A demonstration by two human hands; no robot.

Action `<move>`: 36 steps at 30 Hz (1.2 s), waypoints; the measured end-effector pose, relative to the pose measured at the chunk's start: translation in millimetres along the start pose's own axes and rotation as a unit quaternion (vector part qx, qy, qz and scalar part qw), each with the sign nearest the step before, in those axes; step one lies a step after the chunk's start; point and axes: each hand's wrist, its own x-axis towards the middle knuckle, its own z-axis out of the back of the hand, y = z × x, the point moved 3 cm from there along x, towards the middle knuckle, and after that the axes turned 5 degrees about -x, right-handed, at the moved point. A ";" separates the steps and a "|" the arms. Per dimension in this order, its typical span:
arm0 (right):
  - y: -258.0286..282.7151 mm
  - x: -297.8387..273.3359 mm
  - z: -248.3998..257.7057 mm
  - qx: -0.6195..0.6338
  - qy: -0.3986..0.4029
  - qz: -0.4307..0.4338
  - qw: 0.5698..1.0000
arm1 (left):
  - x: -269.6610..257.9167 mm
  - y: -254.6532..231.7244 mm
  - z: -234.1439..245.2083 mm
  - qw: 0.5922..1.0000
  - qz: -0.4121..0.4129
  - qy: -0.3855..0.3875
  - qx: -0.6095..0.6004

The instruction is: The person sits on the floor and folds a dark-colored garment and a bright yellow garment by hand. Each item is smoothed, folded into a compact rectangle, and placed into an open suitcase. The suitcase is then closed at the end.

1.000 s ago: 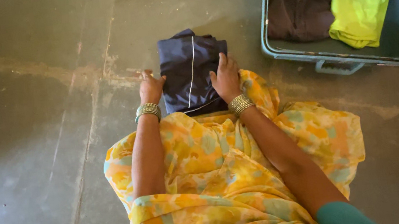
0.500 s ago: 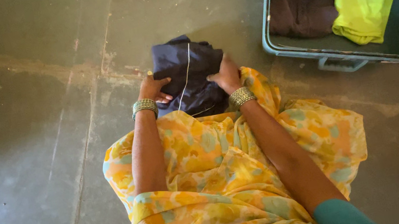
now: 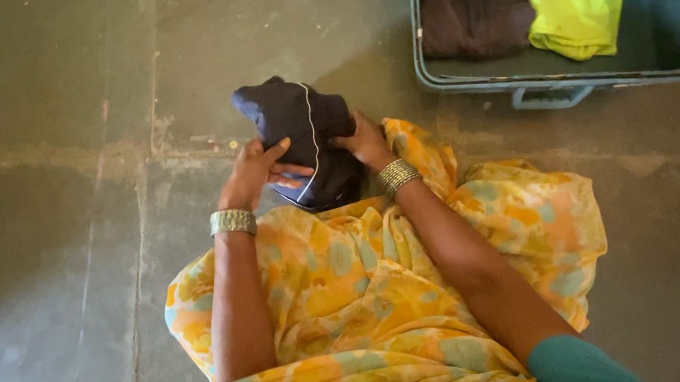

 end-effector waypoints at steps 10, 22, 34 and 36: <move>59.1 -14.7 9.3 0.387 0.144 -0.195 0.890 | -16.9 -10.6 3.2 0.992 -0.090 0.073 -0.054; 77.5 10.6 36.0 0.445 0.106 -0.108 0.883 | 10.7 -0.9 51.8 0.976 -0.167 -0.037 -0.138; 84.8 10.9 49.9 0.126 -0.004 0.023 0.992 | 20.4 1.0 50.3 0.973 -0.143 -0.119 0.139; 79.4 8.8 34.1 0.220 0.018 0.041 0.974 | 17.5 0.0 48.2 0.971 -0.144 -0.118 0.148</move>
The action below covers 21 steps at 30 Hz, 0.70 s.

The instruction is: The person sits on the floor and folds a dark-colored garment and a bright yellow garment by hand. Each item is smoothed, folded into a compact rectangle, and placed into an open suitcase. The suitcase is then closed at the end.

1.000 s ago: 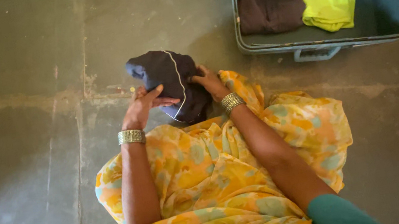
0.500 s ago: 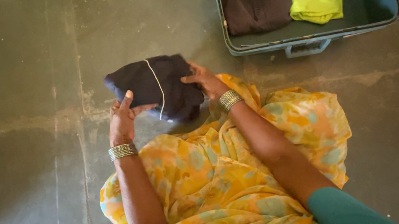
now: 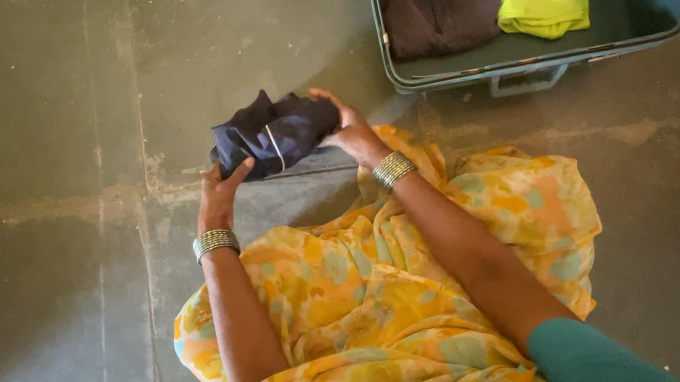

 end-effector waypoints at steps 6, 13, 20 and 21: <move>-11.1 -4.5 2.4 0.000 -0.002 -0.065 0.998 | 3.2 8.7 11.8 0.981 0.001 -0.035 -0.193; -1.8 -5.7 4.3 -0.013 -0.032 0.028 0.999 | 2.7 9.8 22.5 0.909 -0.124 0.010 -0.398; -35.3 -6.2 12.3 -0.260 0.040 0.039 0.964 | 35.4 55.6 24.1 0.997 -0.038 0.024 -0.060; -42.7 -9.7 10.8 -0.297 0.066 0.020 0.953 | 34.9 64.8 18.7 0.990 -0.032 0.032 0.133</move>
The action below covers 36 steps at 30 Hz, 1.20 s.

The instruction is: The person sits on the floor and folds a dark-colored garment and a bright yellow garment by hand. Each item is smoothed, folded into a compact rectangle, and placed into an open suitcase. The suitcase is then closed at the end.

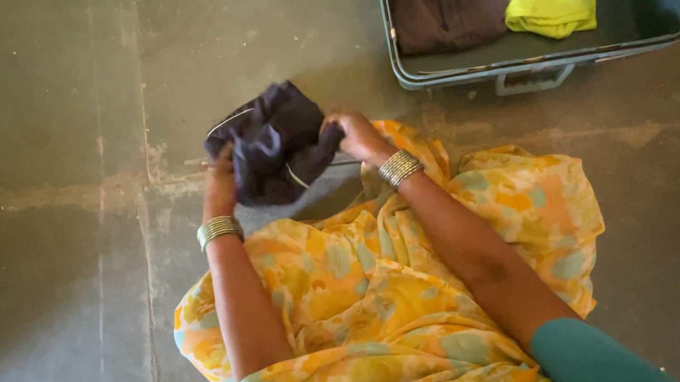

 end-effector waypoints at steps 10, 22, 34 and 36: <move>31.5 -7.1 1.1 -0.158 0.031 0.128 0.979 | -20.0 -14.1 -33.8 0.854 -0.020 0.022 0.520; 37.8 -2.0 -2.7 -0.192 0.091 0.184 0.960 | -7.9 4.9 -53.0 0.988 -0.004 0.129 0.090; 0.1 2.7 -9.3 0.164 -0.098 -0.042 0.981 | 4.1 2.0 -1.4 0.961 0.185 -0.027 -0.202; -2.6 1.0 -10.6 0.080 -0.125 -0.055 0.987 | -1.0 -3.8 1.5 0.972 0.158 -0.026 -0.172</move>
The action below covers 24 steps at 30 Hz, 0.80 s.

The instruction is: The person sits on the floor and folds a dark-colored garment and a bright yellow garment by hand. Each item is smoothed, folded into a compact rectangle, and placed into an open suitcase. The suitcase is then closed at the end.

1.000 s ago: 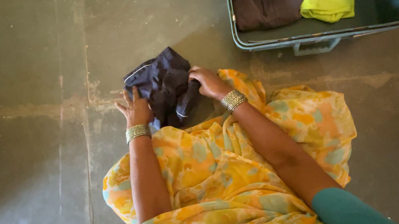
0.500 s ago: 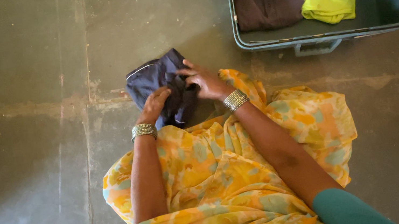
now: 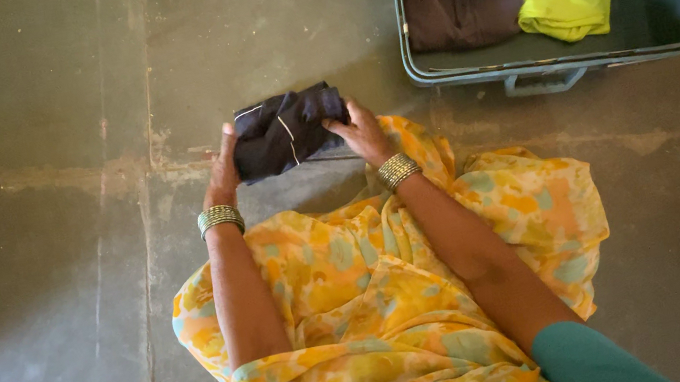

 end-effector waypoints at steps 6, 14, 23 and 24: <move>-1.6 -1.0 -9.3 -0.164 -0.087 0.072 0.980 | 12.8 16.8 -1.2 0.960 -0.191 -0.009 0.204; 39.0 -27.1 -26.8 -0.452 -0.007 0.190 0.871 | 73.6 86.2 14.4 0.886 -0.180 -0.139 0.405; 18.4 -50.0 -69.3 -0.493 0.089 0.162 0.850 | 9.9 24.0 -15.8 0.807 -0.154 -0.247 0.513; 15.9 -50.2 -68.5 -0.490 0.091 0.167 0.851 | -1.5 11.8 -28.2 0.761 -0.217 -0.232 0.565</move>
